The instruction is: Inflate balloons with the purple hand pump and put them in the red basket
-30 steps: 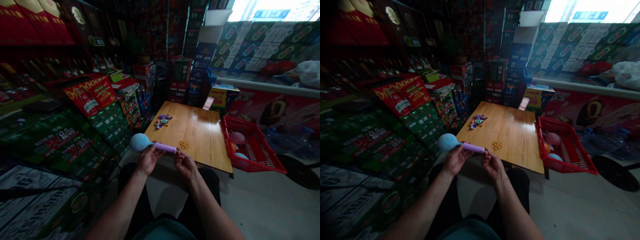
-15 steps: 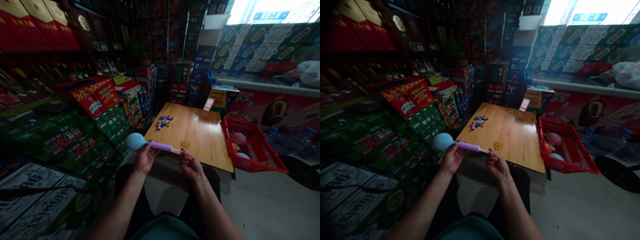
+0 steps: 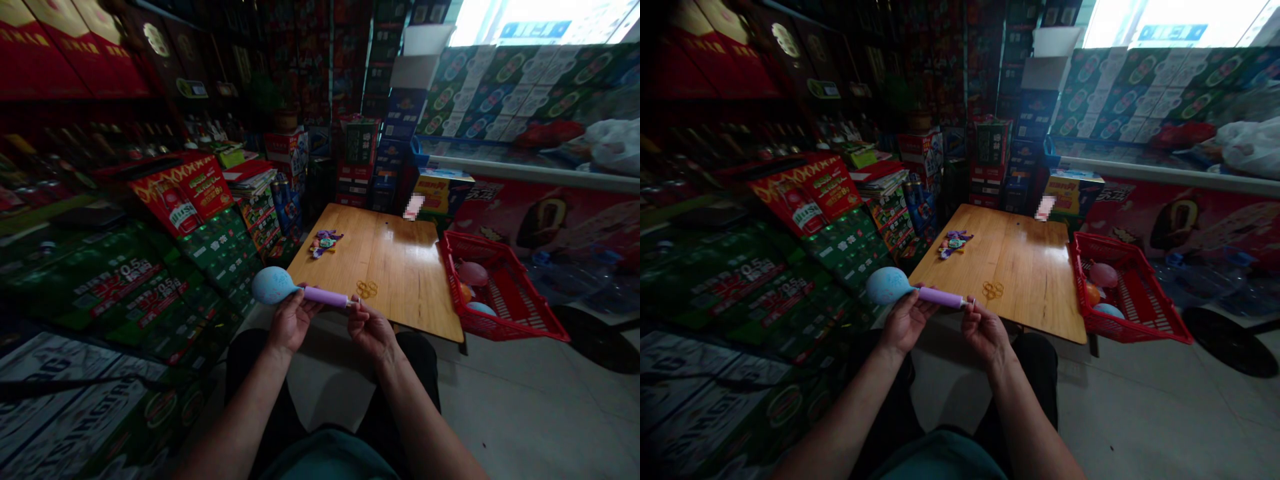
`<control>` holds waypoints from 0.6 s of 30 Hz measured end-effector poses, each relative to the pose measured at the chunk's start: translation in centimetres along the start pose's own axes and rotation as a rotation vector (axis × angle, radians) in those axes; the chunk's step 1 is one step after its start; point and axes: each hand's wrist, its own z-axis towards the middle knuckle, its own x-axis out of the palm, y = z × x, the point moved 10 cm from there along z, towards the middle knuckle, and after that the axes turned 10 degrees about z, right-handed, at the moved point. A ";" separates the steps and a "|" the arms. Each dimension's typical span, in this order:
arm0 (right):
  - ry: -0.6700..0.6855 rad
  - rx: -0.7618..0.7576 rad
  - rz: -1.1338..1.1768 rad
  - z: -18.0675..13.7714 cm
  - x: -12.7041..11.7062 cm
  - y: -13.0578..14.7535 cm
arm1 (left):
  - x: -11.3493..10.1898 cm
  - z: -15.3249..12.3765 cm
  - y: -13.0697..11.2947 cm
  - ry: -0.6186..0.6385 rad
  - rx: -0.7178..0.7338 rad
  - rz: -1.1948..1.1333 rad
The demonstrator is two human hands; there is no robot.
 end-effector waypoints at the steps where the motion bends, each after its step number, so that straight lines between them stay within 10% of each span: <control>1: 0.011 -0.012 0.004 -0.1 0.2 0.6 | -0.4 0.3 -0.4 -0.014 0.011 -0.005; 11: 0.069 -0.013 0.029 1.0 1.3 -0.4 | 1.2 0.0 0.5 0.046 0.023 -0.014; 18: 0.108 -0.029 0.018 -0.2 2.1 1.4 | -2.0 1.1 -1.8 -0.074 0.039 -0.042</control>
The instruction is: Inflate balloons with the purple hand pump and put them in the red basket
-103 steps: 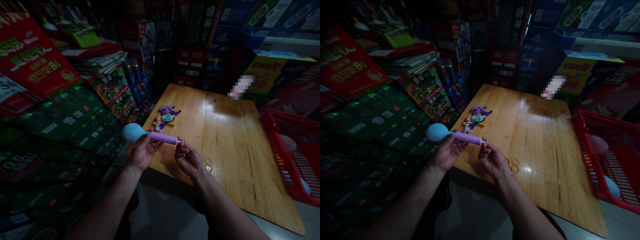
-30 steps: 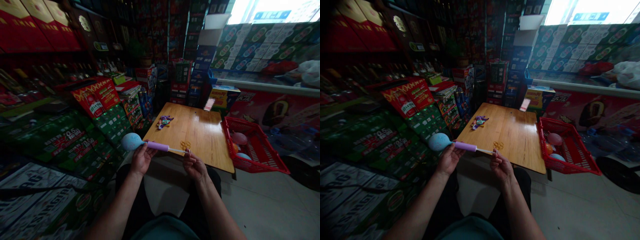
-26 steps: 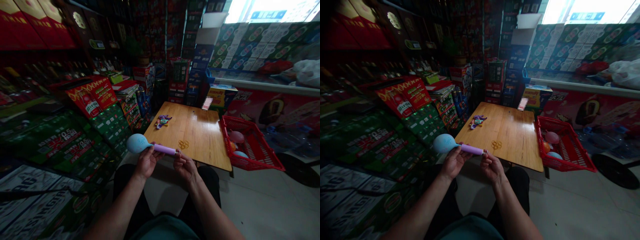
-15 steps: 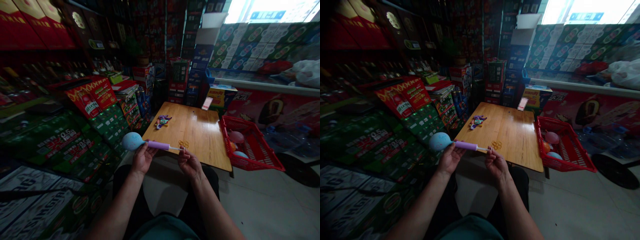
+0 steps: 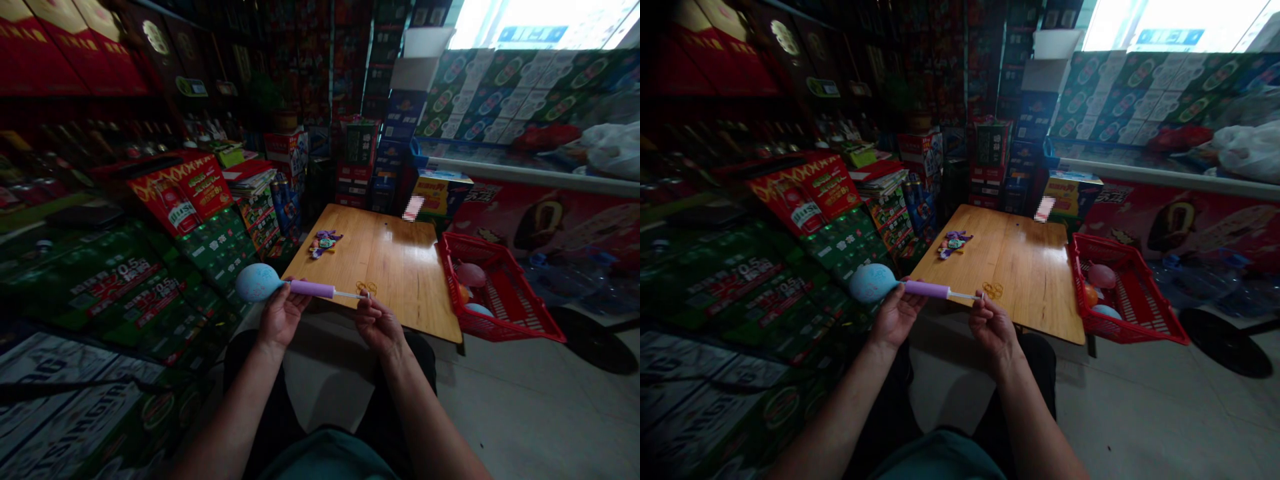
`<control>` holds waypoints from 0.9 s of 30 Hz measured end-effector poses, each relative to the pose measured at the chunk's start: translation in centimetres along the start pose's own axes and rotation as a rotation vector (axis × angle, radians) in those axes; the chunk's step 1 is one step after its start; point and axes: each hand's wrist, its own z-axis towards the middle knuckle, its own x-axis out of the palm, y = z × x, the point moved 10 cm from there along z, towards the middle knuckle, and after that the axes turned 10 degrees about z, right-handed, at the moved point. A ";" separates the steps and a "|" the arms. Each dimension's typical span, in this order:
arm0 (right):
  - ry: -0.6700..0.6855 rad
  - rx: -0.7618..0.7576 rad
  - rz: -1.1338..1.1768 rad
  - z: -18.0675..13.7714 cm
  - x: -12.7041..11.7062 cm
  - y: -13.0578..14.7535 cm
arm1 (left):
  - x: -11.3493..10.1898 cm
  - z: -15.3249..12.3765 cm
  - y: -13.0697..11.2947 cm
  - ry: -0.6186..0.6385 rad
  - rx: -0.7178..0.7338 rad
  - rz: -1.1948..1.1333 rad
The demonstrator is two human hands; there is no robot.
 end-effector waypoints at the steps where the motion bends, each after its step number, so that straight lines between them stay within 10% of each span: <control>1: 0.011 -0.021 -0.004 -0.1 0.0 0.4 | -0.2 0.0 -0.4 -0.008 0.012 0.005; 13: -0.118 0.062 -0.005 1.3 -2.2 -3.2 | 1.6 -1.6 1.4 0.095 -0.002 0.037; 27: -0.042 0.000 -0.005 -0.4 -1.4 -0.3 | 0.4 -1.0 -0.4 0.054 0.036 0.050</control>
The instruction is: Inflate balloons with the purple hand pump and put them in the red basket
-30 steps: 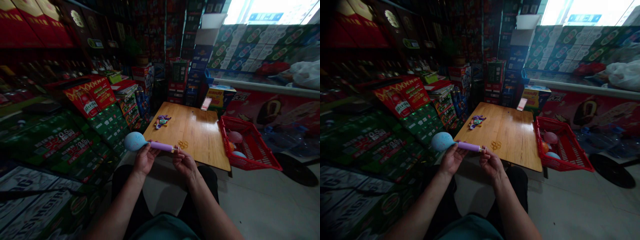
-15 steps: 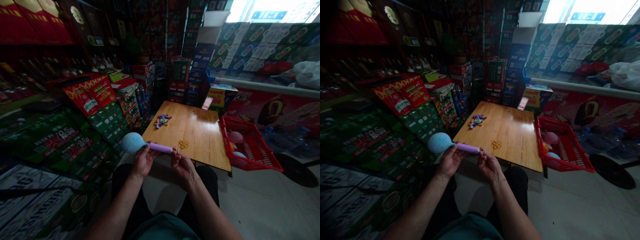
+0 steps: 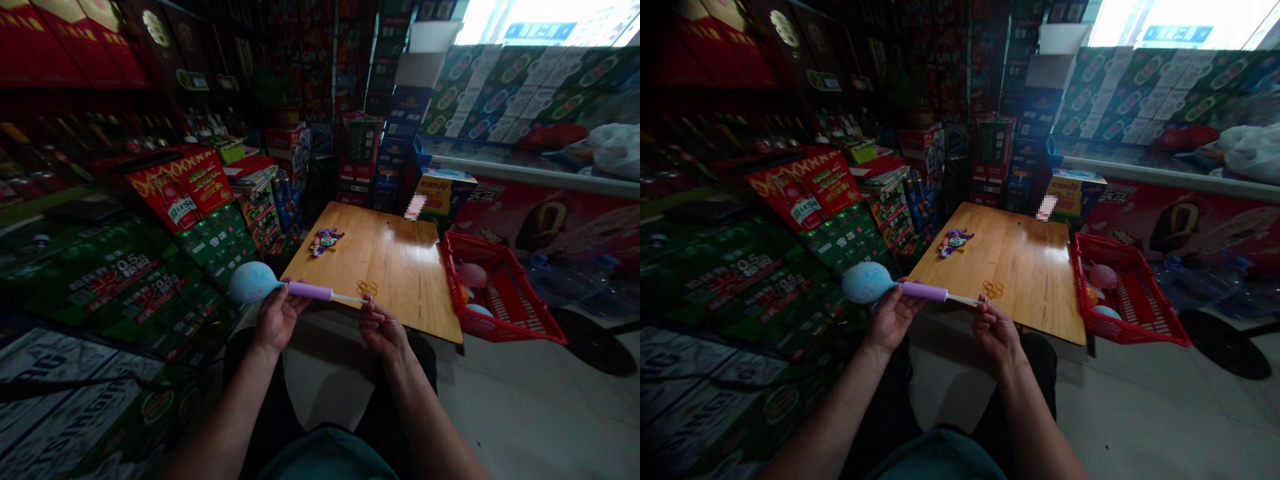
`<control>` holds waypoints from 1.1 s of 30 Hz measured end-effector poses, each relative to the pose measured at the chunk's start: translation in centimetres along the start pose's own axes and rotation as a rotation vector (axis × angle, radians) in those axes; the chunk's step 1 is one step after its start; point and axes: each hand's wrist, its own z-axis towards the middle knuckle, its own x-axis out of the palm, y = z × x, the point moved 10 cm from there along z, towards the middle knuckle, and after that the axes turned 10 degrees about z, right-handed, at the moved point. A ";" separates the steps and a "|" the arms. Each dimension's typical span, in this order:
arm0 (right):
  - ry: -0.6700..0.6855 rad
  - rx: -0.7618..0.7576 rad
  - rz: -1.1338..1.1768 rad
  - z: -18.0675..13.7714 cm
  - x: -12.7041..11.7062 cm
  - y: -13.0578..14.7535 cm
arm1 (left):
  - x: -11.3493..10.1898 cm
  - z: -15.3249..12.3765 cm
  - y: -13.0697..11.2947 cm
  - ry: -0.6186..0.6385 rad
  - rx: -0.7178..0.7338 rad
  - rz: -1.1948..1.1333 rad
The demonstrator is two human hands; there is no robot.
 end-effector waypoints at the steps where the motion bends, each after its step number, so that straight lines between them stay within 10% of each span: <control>1: -0.009 0.005 0.002 0.1 -0.3 -0.3 | 0.4 -0.2 0.5 0.024 -0.020 -0.001; 8: -0.038 0.034 -0.028 1.1 -0.8 -2.8 | 1.8 -0.9 3.3 0.066 -0.085 -0.029; 16: -0.045 -0.014 -0.072 -0.2 -0.3 0.4 | -1.1 0.0 0.2 -0.029 -0.023 -0.027; 25: -0.105 0.075 -0.006 1.2 -2.3 -3.2 | 2.0 -1.1 2.5 0.055 -0.064 -0.037; 33: -0.058 -0.034 -0.061 -0.3 -0.4 0.6 | -0.5 0.1 0.3 -0.026 -0.005 -0.037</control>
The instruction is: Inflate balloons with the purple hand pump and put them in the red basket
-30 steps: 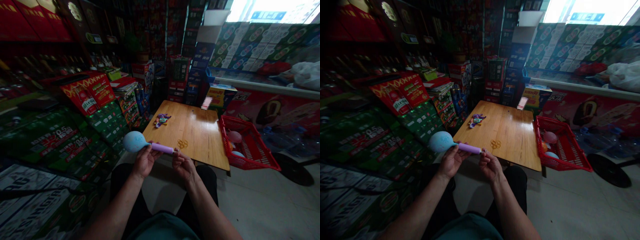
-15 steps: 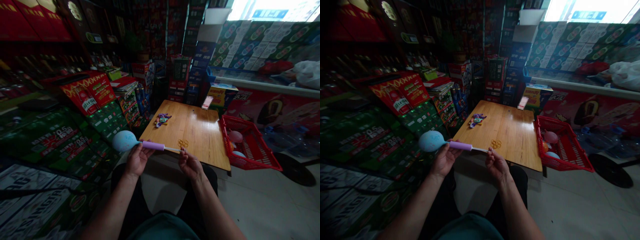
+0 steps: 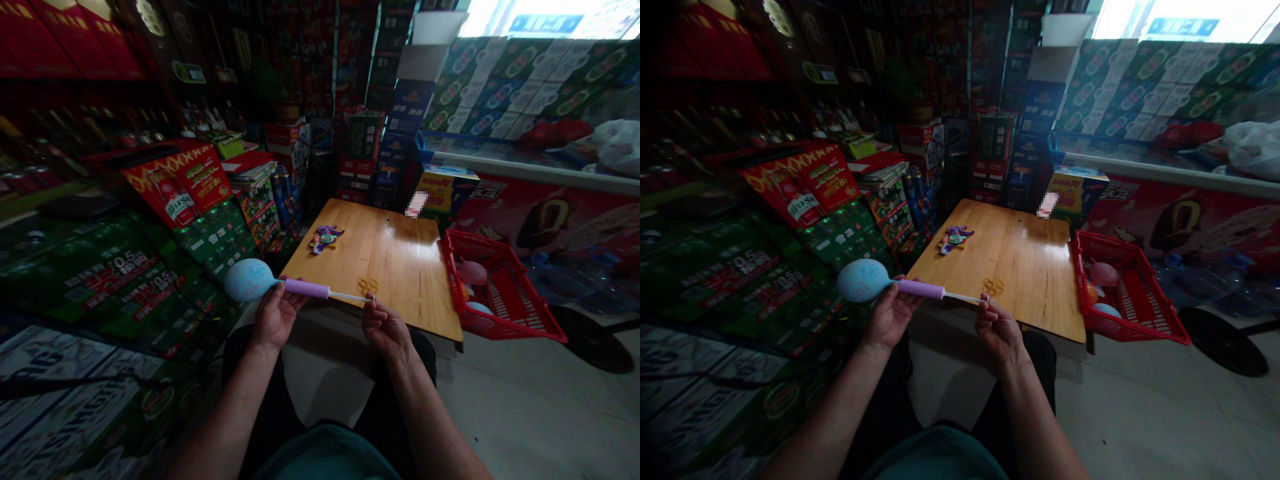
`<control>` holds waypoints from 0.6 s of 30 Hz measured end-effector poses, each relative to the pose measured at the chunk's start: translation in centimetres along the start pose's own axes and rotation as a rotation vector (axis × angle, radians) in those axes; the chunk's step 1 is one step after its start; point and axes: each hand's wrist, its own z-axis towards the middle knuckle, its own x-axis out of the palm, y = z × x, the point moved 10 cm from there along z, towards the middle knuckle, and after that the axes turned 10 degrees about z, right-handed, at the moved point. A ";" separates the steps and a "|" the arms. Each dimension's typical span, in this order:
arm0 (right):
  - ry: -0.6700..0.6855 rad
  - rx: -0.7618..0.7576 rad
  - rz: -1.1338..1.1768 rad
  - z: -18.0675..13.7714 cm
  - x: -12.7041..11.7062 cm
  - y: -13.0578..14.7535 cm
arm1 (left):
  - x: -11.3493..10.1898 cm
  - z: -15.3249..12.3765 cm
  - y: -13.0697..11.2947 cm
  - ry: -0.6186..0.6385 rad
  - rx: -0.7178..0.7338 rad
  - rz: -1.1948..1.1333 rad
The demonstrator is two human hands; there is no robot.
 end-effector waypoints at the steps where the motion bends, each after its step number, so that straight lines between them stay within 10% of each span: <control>1: 0.000 0.004 0.005 0.0 -0.2 -0.2 | 0.3 -0.1 0.2 0.013 -0.008 0.003; 18: -0.006 0.085 0.051 1.5 0.3 -3.1 | 2.1 -0.7 2.1 0.070 -0.032 0.010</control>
